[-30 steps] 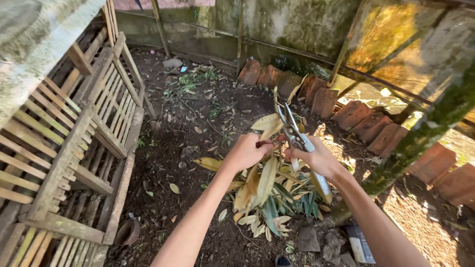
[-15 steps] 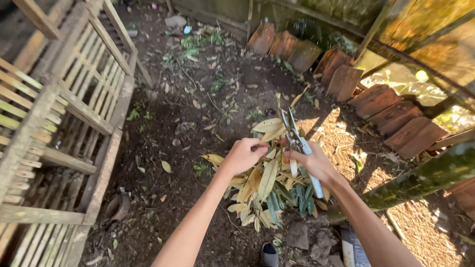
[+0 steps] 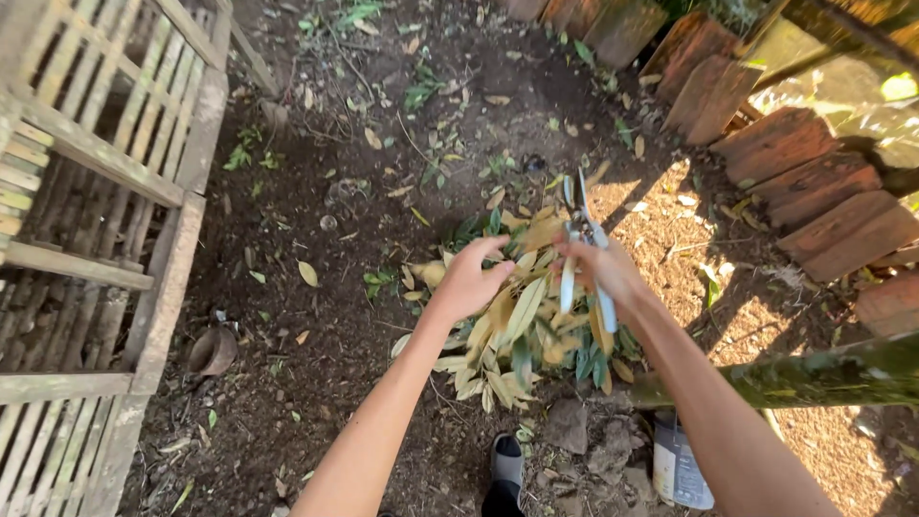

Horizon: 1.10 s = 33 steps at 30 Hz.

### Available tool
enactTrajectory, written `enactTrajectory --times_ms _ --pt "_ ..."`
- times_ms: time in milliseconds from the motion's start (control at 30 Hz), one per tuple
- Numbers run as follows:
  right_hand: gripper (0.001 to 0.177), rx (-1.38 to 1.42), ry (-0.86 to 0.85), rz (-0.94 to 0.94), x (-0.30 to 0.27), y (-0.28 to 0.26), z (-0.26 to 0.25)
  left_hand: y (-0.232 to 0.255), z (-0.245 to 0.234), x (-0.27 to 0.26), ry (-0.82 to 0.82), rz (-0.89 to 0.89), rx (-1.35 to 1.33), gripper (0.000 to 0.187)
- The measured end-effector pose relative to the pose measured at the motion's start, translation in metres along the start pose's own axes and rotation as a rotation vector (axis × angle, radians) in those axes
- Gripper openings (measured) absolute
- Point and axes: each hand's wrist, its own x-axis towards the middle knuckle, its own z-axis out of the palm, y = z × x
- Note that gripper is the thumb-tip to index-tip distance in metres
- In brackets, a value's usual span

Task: Pruning branches from a tree over a chicken coop using pruning shears.

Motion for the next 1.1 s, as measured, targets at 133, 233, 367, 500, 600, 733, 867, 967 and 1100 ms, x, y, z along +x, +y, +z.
enactTrajectory --times_ms 133,233,367,500,600,733,867,967,1100 --pt "0.039 0.135 -0.009 0.032 0.018 0.010 -0.016 -0.002 0.005 0.008 -0.021 -0.108 -0.014 0.064" --pt "0.037 0.126 -0.012 0.079 0.017 0.022 -0.019 -0.020 0.016 0.007 -0.059 -0.144 -0.049 0.069" --pt "0.034 0.066 -0.052 0.064 0.015 0.034 -0.024 -0.027 0.018 0.013 -0.052 -0.078 -0.072 0.069" --pt "0.030 0.097 -0.009 0.022 0.010 0.026 -0.027 -0.015 -0.002 0.009 0.009 -0.061 -0.079 0.057" --pt "0.031 0.094 -0.006 -0.002 0.002 0.007 -0.028 -0.018 -0.015 0.012 0.061 -0.014 -0.134 0.040" --pt "0.033 0.057 -0.049 -0.061 -0.004 -0.018 -0.025 0.005 -0.040 -0.001 0.126 0.003 -0.158 0.033" --pt "0.035 0.062 -0.098 -0.179 -0.008 -0.042 -0.017 0.025 -0.071 -0.022 0.206 0.048 -0.103 0.028" --pt "0.037 0.045 -0.160 -0.270 -0.013 -0.062 -0.005 0.045 -0.094 -0.038 0.250 0.040 -0.058 0.029" --pt "0.037 -0.031 -0.179 -0.332 -0.047 -0.107 0.027 0.063 -0.127 -0.065 0.303 0.055 -0.101 0.035"
